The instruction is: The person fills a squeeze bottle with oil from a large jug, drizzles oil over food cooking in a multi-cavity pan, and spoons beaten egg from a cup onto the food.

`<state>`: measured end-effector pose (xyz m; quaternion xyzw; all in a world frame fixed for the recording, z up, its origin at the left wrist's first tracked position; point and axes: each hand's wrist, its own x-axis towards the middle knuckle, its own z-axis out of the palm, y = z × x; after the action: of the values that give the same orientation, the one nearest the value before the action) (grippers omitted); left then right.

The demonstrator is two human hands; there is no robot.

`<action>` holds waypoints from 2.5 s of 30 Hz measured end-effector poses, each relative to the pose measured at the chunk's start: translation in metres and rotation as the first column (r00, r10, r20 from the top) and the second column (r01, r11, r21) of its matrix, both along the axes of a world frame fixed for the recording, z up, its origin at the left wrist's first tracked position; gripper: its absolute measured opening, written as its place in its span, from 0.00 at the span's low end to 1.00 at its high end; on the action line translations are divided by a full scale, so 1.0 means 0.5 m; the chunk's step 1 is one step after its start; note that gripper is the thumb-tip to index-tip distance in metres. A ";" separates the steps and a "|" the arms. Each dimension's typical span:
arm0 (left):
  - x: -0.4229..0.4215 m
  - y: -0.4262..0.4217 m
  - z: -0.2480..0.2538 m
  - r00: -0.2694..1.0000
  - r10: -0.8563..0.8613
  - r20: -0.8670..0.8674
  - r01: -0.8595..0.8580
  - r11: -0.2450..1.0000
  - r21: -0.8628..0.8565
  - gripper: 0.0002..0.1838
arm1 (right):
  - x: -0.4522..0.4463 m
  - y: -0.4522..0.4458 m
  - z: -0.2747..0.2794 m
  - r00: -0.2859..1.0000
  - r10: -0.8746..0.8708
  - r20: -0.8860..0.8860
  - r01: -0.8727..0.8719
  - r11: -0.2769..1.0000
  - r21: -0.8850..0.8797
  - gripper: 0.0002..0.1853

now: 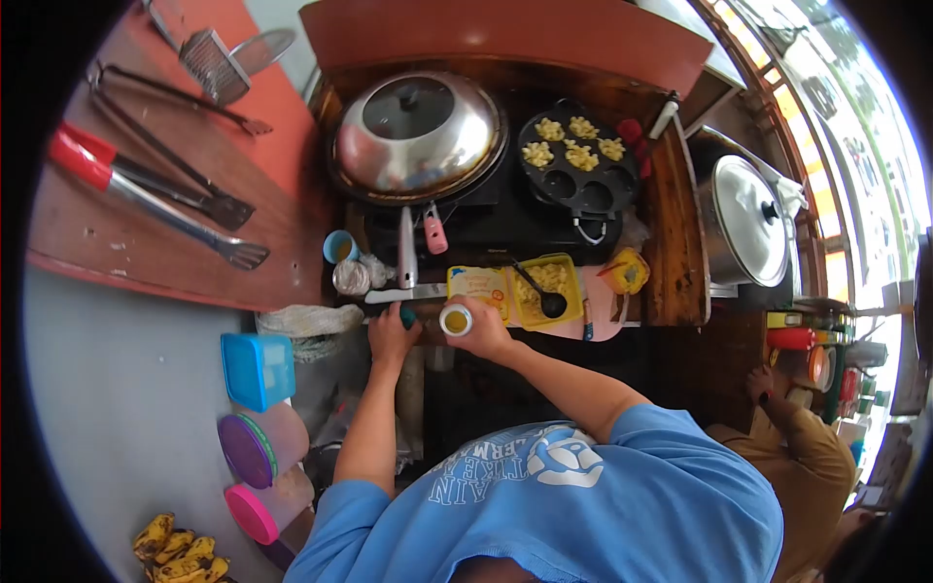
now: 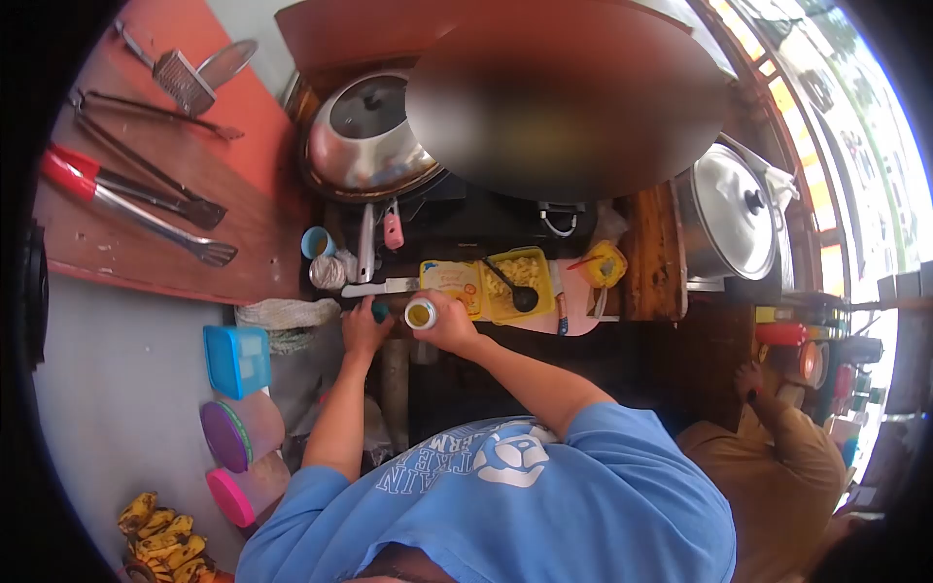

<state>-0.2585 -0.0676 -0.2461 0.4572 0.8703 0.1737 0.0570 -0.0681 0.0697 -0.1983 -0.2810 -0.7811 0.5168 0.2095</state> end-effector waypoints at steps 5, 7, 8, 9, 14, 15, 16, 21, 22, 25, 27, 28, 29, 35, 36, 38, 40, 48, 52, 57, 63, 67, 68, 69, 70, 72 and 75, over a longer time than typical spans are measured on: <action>0.137 -0.031 0.155 0.967 0.020 0.253 -0.054 0.991 0.126 0.24 | 0.133 0.040 0.088 0.999 -0.030 -0.017 0.029 0.998 -0.047 0.31; 0.231 -0.003 0.288 0.907 0.014 0.422 -0.081 0.986 0.142 0.23 | 0.183 0.062 0.130 0.998 -0.047 -0.042 0.045 0.997 -0.059 0.30; 0.275 0.026 0.355 0.907 -0.058 0.417 -0.056 0.965 0.255 0.22 | 0.208 0.076 0.145 0.997 -0.073 -0.032 0.071 0.995 -0.063 0.30; 0.307 0.057 0.400 0.907 -0.134 0.399 -0.027 0.927 0.373 0.21 | 0.230 0.096 0.164 0.995 -0.100 -0.026 0.099 0.993 -0.058 0.29; 0.434 0.236 0.529 0.944 -0.326 0.046 0.263 0.831 0.491 0.21 | 0.335 0.183 0.262 0.998 -0.058 -0.003 0.058 0.993 0.103 0.29; 0.454 0.270 0.534 0.926 -0.376 -0.017 0.341 0.819 0.462 0.21 | 0.354 0.202 0.277 0.998 -0.065 -0.014 0.066 0.989 0.129 0.29; 0.475 0.300 0.541 0.904 -0.422 -0.075 0.411 0.805 0.428 0.21 | 0.373 0.221 0.290 0.997 -0.050 -0.058 0.059 0.985 0.164 0.29; 0.561 0.405 0.595 0.882 -0.471 0.028 0.444 0.848 0.289 0.23 | 0.472 0.300 0.336 0.994 -0.077 -0.072 0.090 0.976 0.199 0.29; 0.577 0.423 0.600 0.890 -0.454 0.050 0.436 0.878 0.200 0.23 | 0.490 0.312 0.346 0.995 -0.098 -0.031 0.102 0.978 0.184 0.29; 0.618 0.473 0.619 0.897 -0.438 0.065 0.431 0.897 0.103 0.25 | 0.534 0.336 0.375 0.988 -0.155 -0.005 0.153 0.970 0.190 0.29; 0.632 0.502 0.631 0.897 -0.429 0.103 0.429 0.903 0.022 0.25 | 0.553 0.352 0.369 0.986 -0.169 -0.002 0.166 0.965 0.203 0.30; 0.634 0.515 0.636 0.894 -0.436 0.101 0.436 0.900 0.024 0.25 | 0.560 0.358 0.370 0.985 -0.174 -0.009 0.172 0.963 0.208 0.30; 0.635 0.527 0.641 0.884 -0.456 0.104 0.456 0.890 0.025 0.25 | 0.565 0.365 0.371 0.984 -0.180 -0.015 0.179 0.961 0.213 0.30; 0.590 0.578 0.688 0.701 -0.696 0.153 0.710 0.702 -0.061 0.22 | 0.551 0.387 0.390 0.965 -0.251 0.072 0.234 0.954 0.189 0.32; 0.578 0.584 0.694 0.611 -0.783 0.120 0.791 0.609 -0.057 0.23 | 0.545 0.390 0.388 0.964 -0.257 0.069 0.240 0.952 0.191 0.32; 0.553 0.605 0.693 0.530 -0.831 0.168 0.848 0.524 -0.081 0.25 | 0.531 0.395 0.372 0.965 -0.264 0.003 0.262 0.960 0.102 0.33; 0.534 0.618 0.703 0.445 -0.869 0.216 0.896 0.433 -0.100 0.28 | 0.515 0.401 0.353 0.963 -0.268 0.013 0.266 0.961 0.081 0.33; 0.473 0.593 0.763 0.478 -0.869 -0.127 0.878 0.476 0.044 0.33 | 0.444 0.397 0.381 0.910 -0.405 -0.084 0.407 0.914 0.004 0.26; 0.484 0.577 0.728 0.762 -0.647 -0.022 0.645 0.755 0.119 0.36 | 0.417 0.390 0.395 0.870 -0.472 -0.142 0.481 0.876 0.039 0.27; 0.463 0.595 0.667 0.770 -0.635 0.060 0.618 0.765 0.180 0.29 | 0.387 0.371 0.406 0.865 -0.474 -0.166 0.500 0.842 0.202 0.28; 0.411 0.607 0.663 0.430 -0.895 0.118 0.865 0.446 0.230 0.28 | 0.402 0.386 0.418 0.940 -0.335 0.064 0.332 0.942 0.046 0.27; 0.399 0.614 0.702 0.247 -0.886 0.393 0.951 0.300 0.079 0.30 | 0.418 0.402 0.383 0.983 -0.065 -0.172 0.047 0.993 -0.111 0.28; 0.399 0.616 0.705 0.208 -0.875 0.438 0.964 0.259 0.060 0.30 | 0.424 0.408 0.375 0.983 0.009 -0.186 -0.034 0.990 -0.136 0.27; 0.398 0.620 0.706 0.201 -0.876 0.438 0.966 0.252 0.061 0.30 | 0.428 0.412 0.378 0.983 0.001 -0.185 -0.027 0.990 -0.137 0.27; 0.397 0.624 0.707 0.142 -0.921 0.362 0.988 0.156 0.009 0.30 | 0.430 0.415 0.380 0.996 0.023 -0.091 -0.031 0.995 -0.091 0.27; 0.391 0.631 0.722 0.072 -0.955 0.287 0.997 0.060 -0.050 0.30 | 0.430 0.413 0.380 0.999 0.038 0.005 -0.037 0.998 -0.047 0.26; 0.376 0.642 0.772 0.220 -0.939 0.262 0.975 0.223 -0.020 0.32 | 0.423 0.407 0.387 0.995 -0.026 -0.095 0.025 1.000 -0.003 0.26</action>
<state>-0.0703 0.2533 0.1401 0.8694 0.4035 0.0658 0.2774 0.1432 0.2730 -0.0048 -0.2662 -0.7660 0.5276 0.2529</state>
